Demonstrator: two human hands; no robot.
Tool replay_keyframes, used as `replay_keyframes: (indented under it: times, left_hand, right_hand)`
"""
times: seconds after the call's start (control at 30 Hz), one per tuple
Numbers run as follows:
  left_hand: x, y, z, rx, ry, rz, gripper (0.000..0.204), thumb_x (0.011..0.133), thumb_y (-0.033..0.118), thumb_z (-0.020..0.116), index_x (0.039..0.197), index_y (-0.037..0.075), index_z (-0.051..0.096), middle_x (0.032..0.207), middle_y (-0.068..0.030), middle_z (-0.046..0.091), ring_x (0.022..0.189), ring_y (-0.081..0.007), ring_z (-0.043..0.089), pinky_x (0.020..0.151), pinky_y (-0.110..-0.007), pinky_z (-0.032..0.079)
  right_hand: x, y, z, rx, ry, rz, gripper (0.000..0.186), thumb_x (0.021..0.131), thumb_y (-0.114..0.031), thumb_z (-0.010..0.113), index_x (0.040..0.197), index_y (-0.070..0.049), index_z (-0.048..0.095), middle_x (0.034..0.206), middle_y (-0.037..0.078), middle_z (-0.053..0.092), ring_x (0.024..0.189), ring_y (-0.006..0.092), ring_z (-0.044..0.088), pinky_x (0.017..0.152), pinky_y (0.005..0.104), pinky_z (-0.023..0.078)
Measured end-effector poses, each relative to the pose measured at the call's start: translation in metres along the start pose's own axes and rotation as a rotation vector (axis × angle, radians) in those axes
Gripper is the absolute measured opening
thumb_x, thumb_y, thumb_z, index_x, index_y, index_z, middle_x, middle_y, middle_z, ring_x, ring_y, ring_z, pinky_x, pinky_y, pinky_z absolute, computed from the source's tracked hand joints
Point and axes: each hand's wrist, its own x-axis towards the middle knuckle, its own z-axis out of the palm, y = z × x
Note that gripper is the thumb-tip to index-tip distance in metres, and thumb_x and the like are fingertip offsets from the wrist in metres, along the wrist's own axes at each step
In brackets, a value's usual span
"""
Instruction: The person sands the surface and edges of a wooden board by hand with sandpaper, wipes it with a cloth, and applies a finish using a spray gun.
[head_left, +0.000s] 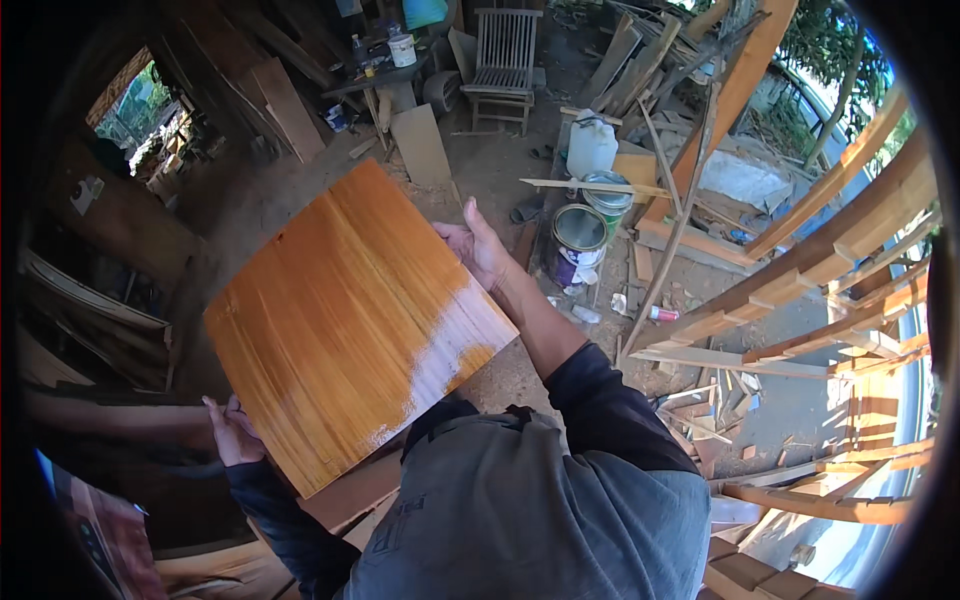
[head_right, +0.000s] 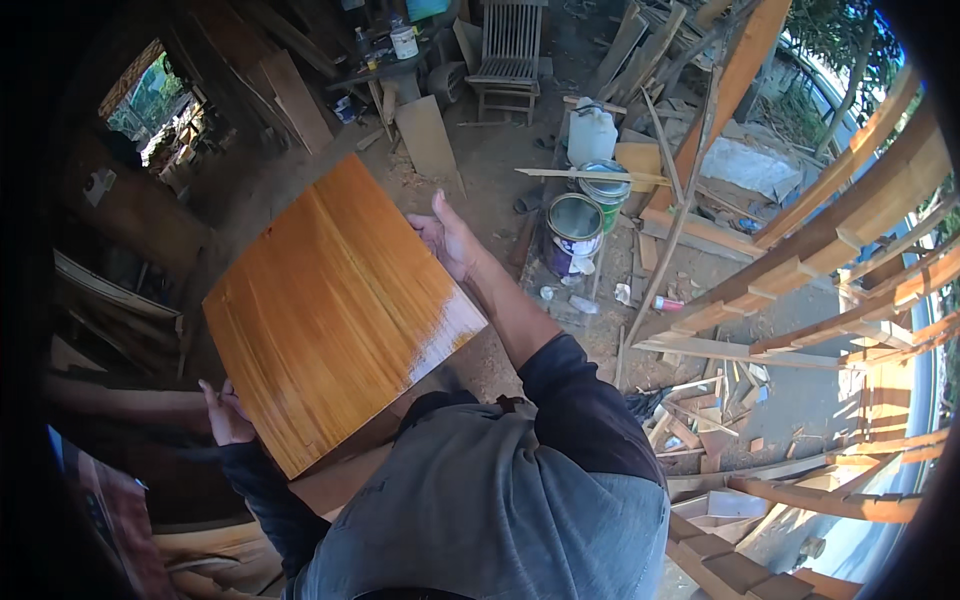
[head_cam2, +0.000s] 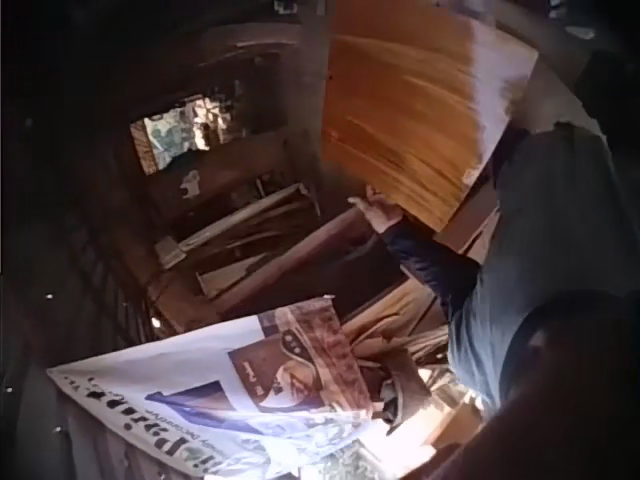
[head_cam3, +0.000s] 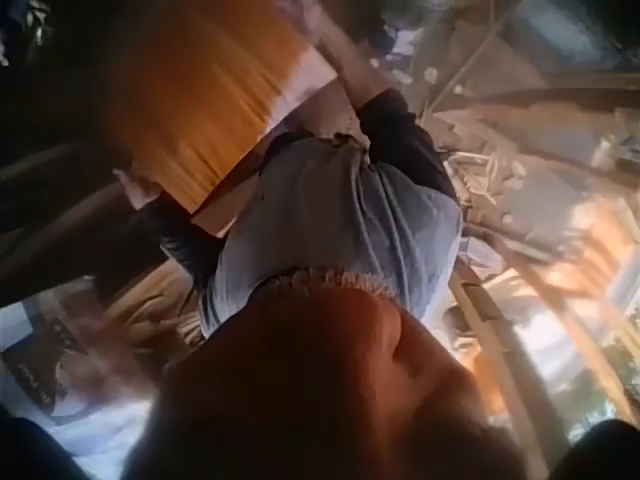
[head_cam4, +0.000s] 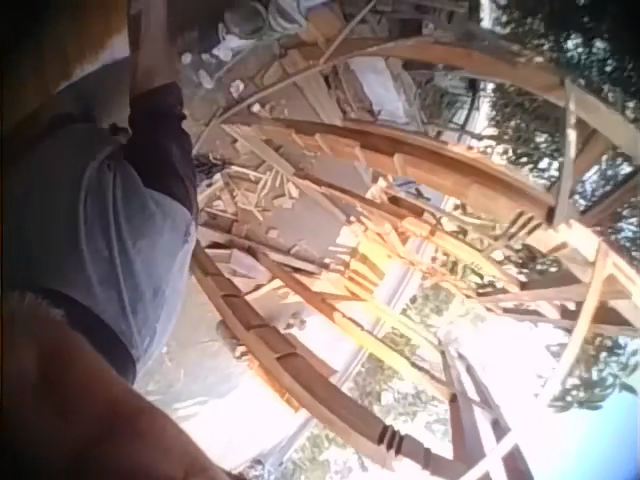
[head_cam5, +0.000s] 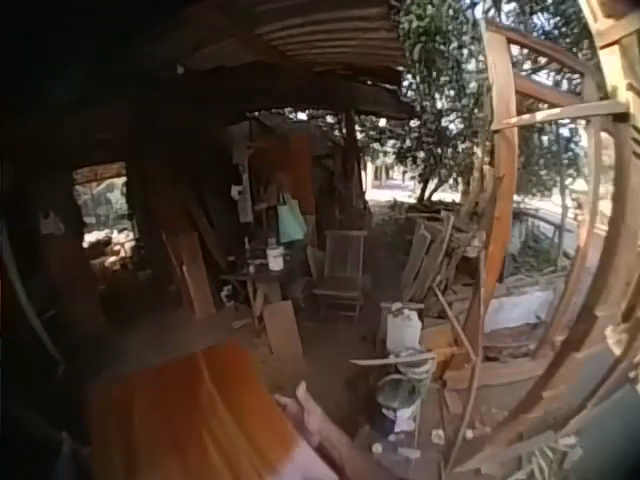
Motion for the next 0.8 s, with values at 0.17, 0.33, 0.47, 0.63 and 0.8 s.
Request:
replay_keyframes:
  times: [0.17, 0.33, 0.47, 0.63, 0.8]
  left_hand:
    - [0.1, 0.058, -0.018, 0.001, 0.103, -0.056, 0.084, 0.091, 0.074, 0.04, 0.126, -0.001, 0.053, 0.121, -0.0129, 0.064, 0.11, -0.0244, 0.06, 0.094, -0.035, 0.048]
    - [0.166, 0.089, -0.014, -0.04, 0.194, -0.04, 0.086, 0.09, 0.075, 0.039, 0.122, -0.003, 0.055, 0.122, -0.0152, 0.063, 0.109, -0.0249, 0.062, 0.095, -0.035, 0.048]
    - [0.251, 0.087, 0.008, -0.031, 0.206, -0.131, 0.089, 0.09, 0.076, 0.036, 0.122, -0.004, 0.055, 0.11, -0.0142, 0.068, 0.099, -0.0236, 0.067, 0.087, -0.034, 0.052]
    - [0.312, 0.09, -0.025, -0.1, 0.183, -0.125, 0.088, 0.091, 0.075, 0.036, 0.12, -0.005, 0.056, 0.097, -0.0113, 0.072, 0.083, -0.0196, 0.07, 0.075, -0.03, 0.056]
    - [0.369, 0.082, -0.038, -0.197, 0.23, -0.106, 0.089, 0.092, 0.076, 0.032, 0.123, -0.004, 0.054, 0.109, -0.0138, 0.07, 0.095, -0.0235, 0.068, 0.085, -0.034, 0.053]
  right_hand:
    - [0.117, -0.016, -0.022, 0.041, -0.027, 0.016, 0.105, 0.085, -0.082, 0.035, 0.141, 0.007, 0.04, 0.133, 0.019, 0.057, 0.118, 0.026, 0.06, 0.098, 0.0362, 0.048]
    - [0.223, -0.021, -0.04, -0.017, -0.033, 0.094, 0.109, 0.083, -0.085, 0.033, 0.142, 0.007, 0.039, 0.139, 0.019, 0.052, 0.128, 0.0275, 0.051, 0.108, 0.04, 0.039]
    - [0.275, -0.053, -0.085, 0.032, 0.014, 0.126, 0.109, 0.084, -0.085, 0.027, 0.144, 0.005, 0.038, 0.143, 0.02, 0.048, 0.13, 0.0319, 0.048, 0.107, 0.0455, 0.04]
    - [0.378, -0.057, -0.124, 0.04, -0.032, 0.148, 0.102, 0.087, -0.081, 0.029, 0.139, 0.005, 0.044, 0.132, 0.019, 0.057, 0.118, 0.0309, 0.057, 0.1, 0.0433, 0.046]
    - [0.474, -0.076, -0.156, 0.05, -0.128, 0.233, 0.099, 0.089, -0.079, 0.028, 0.139, 0.005, 0.044, 0.131, 0.018, 0.059, 0.114, 0.0307, 0.059, 0.097, 0.0424, 0.048]
